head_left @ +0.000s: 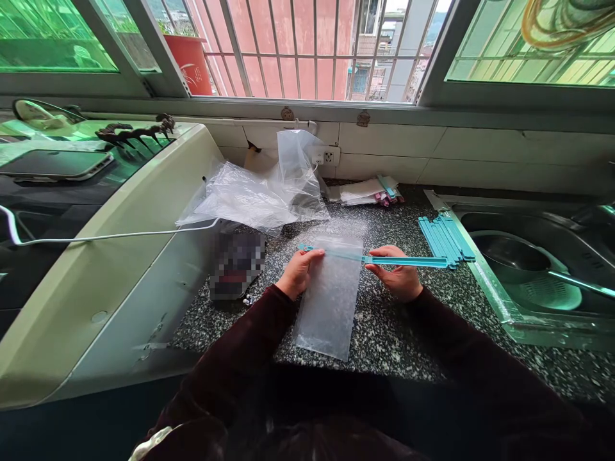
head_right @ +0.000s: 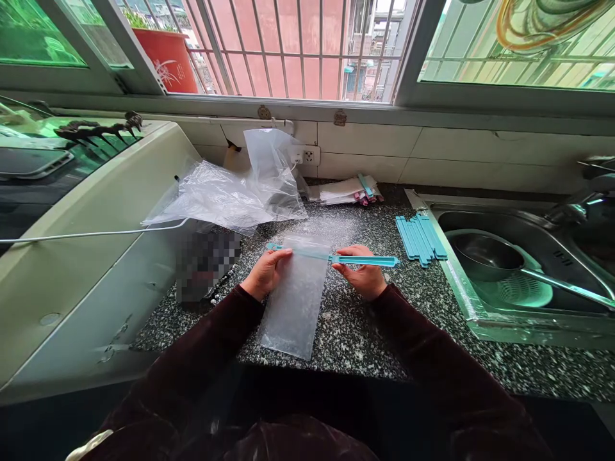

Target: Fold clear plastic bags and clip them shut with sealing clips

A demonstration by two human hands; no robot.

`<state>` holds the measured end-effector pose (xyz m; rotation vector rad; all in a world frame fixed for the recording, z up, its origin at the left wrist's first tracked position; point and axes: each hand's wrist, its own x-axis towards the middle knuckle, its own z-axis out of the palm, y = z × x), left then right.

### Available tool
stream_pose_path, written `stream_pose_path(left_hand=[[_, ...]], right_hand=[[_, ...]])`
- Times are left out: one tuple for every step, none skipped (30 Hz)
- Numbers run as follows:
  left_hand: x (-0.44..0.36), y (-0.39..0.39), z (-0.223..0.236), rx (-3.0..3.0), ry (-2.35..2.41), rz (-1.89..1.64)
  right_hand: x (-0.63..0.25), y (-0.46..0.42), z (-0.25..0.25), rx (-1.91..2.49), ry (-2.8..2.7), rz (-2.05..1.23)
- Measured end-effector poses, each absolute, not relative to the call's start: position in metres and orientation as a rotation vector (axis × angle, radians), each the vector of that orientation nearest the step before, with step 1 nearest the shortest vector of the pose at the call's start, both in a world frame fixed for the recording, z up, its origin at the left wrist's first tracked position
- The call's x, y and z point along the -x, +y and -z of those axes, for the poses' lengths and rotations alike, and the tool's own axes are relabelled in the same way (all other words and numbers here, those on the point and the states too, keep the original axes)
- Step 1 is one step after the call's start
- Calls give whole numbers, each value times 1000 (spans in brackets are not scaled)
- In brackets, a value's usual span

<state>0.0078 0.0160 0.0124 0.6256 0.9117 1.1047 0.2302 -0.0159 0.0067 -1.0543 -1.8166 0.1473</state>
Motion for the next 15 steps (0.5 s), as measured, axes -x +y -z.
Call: stream_pose_path(left_hand=[[-8, 16, -13, -606, 918, -1119], [-7, 17, -14, -584, 922, -1131], [-7, 17, -15, -566, 923, -1139], [-7, 18, -15, -550, 921, -1145], [-6, 18, -15, -539, 916, -1147], [-6, 18, -15, -533, 911, -1147], [-6, 18, -15, -531, 906, -1145], [-6, 18, -15, -533, 904, -1144], [-6, 18, -15, -537, 905, -1144], [-6, 18, -15, -542, 910, -1142], [-6, 18, -15, -549, 915, -1140], [-6, 17, -15, -555, 921, -1136], [-6, 17, -15, -564, 922, -1128], [-6, 17, -15, -573, 919, -1120], [-6, 17, -15, -583, 914, -1112]], right_hand=[[-231, -16, -7, 1052, -1799, -144], [-231, -17, -7, 1049, -1780, -135], [-232, -17, -8, 1046, -1760, -122], [-232, -18, -8, 1044, -1742, -105], [-232, -19, -10, 1040, -1726, -84], [-232, -20, -11, 1034, -1712, -61], [-231, -21, -12, 1028, -1700, -38], [-231, -22, -14, 1025, -1694, -20], [-230, -23, -16, 1023, -1693, -10], [-230, -24, -17, 1024, -1693, -3], [-229, -24, -19, 1030, -1694, 0], [-229, -25, -20, 1038, -1696, -1], [-228, -26, -21, 1045, -1698, -4], [-228, -27, -22, 1049, -1699, -7], [-228, -27, -22, 1052, -1700, -11]])
